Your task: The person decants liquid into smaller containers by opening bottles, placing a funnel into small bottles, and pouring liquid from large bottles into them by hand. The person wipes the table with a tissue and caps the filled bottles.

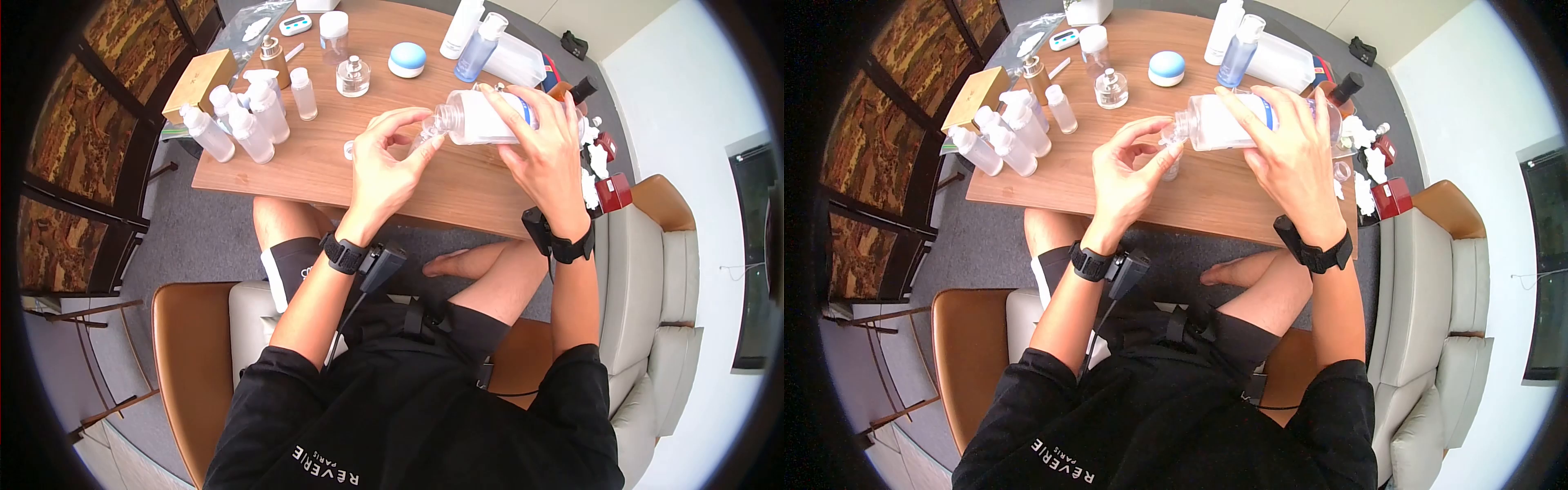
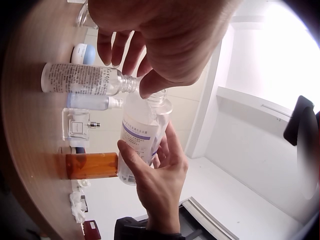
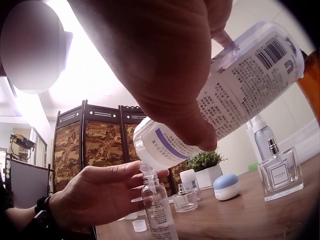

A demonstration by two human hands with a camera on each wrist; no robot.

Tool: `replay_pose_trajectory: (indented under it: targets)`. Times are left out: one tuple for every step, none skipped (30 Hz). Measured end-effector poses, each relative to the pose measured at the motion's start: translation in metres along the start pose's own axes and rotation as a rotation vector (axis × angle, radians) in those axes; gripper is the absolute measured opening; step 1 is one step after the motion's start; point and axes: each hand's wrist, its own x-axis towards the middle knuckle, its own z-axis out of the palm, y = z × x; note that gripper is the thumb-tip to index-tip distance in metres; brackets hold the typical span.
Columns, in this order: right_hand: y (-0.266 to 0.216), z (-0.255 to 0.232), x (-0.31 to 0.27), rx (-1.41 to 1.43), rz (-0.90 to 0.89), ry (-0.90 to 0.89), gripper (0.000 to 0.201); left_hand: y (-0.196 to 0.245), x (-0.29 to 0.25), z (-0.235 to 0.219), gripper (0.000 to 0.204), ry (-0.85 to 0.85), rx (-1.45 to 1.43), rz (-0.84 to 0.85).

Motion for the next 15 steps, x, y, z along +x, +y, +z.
replay_pose_trajectory:
  targets:
    - [0.0004,0.0001,0.0000,0.004,-0.013,0.003,0.089,0.0000,0.0000,0.0000,0.038,-0.001,0.000,0.000]
    - [0.0008,0.0003,-0.0002,0.003,-0.013,0.003,0.089,-0.0004,0.0000,-0.0001,0.038,-0.002,-0.004,0.001]
    - [0.0011,0.0008,-0.0005,-0.004,-0.013,0.003,0.089,-0.0008,-0.0001,-0.0001,0.038,-0.002,-0.007,0.000]
    - [0.0012,0.0011,-0.0005,-0.011,-0.015,0.004,0.090,-0.0014,-0.0001,0.0001,0.038,-0.002,-0.007,0.001]
    - [0.0013,0.0011,-0.0005,-0.011,-0.015,0.004,0.090,-0.0021,-0.0001,0.0002,0.038,-0.002,-0.007,0.001]
    - [0.0014,0.0010,-0.0006,-0.014,-0.015,0.001,0.090,-0.0025,-0.0001,0.0003,0.038,-0.003,-0.007,0.001]
    - [0.0014,0.0011,-0.0007,-0.017,-0.015,-0.002,0.090,-0.0022,-0.0001,0.0001,0.038,-0.003,-0.007,0.001]
    - [0.0013,0.0012,-0.0009,-0.017,-0.014,-0.003,0.090,-0.0016,-0.0001,0.0000,0.039,-0.003,-0.003,-0.003]
    - [0.0012,0.0011,-0.0010,-0.015,-0.016,0.002,0.090,-0.0013,-0.0002,0.0001,0.039,-0.003,0.000,-0.006]
    - [0.0012,0.0011,-0.0010,-0.014,-0.018,0.007,0.090,-0.0018,-0.0002,0.0003,0.039,-0.004,0.000,-0.006]
    - [0.0014,0.0010,-0.0008,-0.014,-0.018,0.007,0.090,-0.0028,-0.0002,0.0004,0.039,-0.001,-0.002,0.003]
    - [0.0015,0.0011,-0.0007,-0.015,-0.018,0.006,0.090,-0.0034,-0.0002,0.0004,0.039,0.002,-0.003,0.011]
    - [0.0015,0.0012,-0.0005,-0.015,-0.018,0.005,0.090,-0.0029,-0.0001,0.0004,0.039,0.002,-0.003,0.011]
    - [0.0015,0.0011,-0.0005,-0.015,-0.019,0.005,0.090,-0.0021,0.0000,0.0002,0.039,0.000,-0.005,0.009]
    - [0.0013,0.0009,-0.0005,-0.017,-0.017,0.004,0.090,-0.0017,0.0000,0.0001,0.039,-0.001,-0.008,0.006]
